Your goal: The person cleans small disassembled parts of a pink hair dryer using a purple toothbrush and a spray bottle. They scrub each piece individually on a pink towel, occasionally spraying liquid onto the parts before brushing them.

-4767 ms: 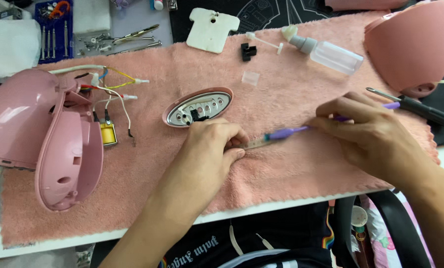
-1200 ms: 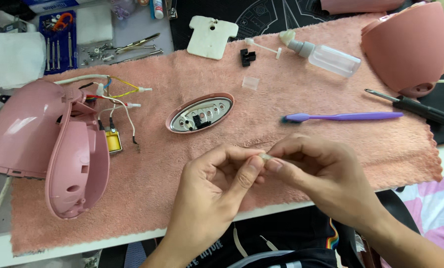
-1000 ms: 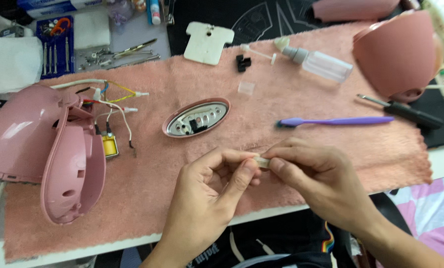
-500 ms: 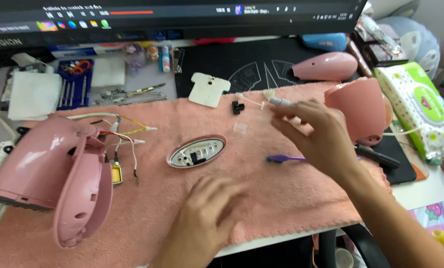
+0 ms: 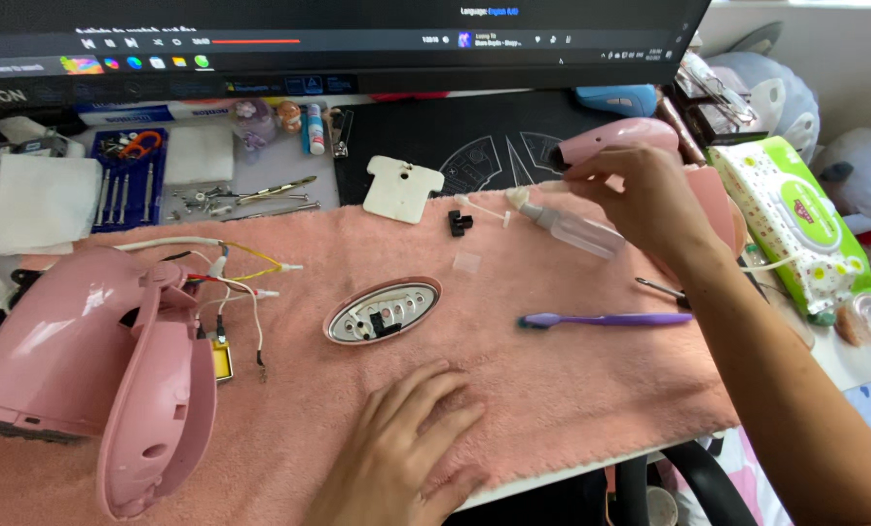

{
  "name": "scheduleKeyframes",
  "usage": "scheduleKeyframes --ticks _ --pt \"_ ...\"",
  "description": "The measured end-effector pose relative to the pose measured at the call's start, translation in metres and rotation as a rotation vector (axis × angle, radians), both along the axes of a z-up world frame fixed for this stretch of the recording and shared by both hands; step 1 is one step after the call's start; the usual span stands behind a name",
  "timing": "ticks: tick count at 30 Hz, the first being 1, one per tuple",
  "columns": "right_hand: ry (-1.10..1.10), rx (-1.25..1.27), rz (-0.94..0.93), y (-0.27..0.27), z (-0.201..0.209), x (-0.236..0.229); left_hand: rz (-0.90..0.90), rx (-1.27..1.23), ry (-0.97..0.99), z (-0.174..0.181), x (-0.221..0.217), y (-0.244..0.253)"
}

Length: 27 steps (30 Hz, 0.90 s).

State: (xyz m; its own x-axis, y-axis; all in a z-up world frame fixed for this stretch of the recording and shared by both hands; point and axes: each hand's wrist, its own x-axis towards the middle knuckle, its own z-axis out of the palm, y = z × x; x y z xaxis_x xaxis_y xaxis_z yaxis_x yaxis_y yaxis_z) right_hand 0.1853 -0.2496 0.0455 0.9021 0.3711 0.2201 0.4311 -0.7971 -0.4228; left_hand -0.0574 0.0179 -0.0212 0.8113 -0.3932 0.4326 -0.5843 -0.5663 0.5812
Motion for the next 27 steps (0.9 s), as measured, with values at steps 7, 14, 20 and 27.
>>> scheduleKeyframes --ticks 7,14,20,27 --pt "-0.039 0.010 0.129 -0.008 -0.021 0.008 -0.075 -0.012 0.137 0.027 -0.005 0.005" --pt "-0.035 0.001 0.468 0.082 0.027 -0.071 0.026 -0.117 0.098 0.032 -0.006 -0.001" --pt "-0.061 -0.134 0.829 0.129 0.008 -0.080 0.020 -0.105 0.103 0.030 -0.007 0.000" --pt "0.054 -0.228 0.923 0.145 -0.004 -0.070 0.009 -0.123 0.128 0.029 -0.008 0.003"
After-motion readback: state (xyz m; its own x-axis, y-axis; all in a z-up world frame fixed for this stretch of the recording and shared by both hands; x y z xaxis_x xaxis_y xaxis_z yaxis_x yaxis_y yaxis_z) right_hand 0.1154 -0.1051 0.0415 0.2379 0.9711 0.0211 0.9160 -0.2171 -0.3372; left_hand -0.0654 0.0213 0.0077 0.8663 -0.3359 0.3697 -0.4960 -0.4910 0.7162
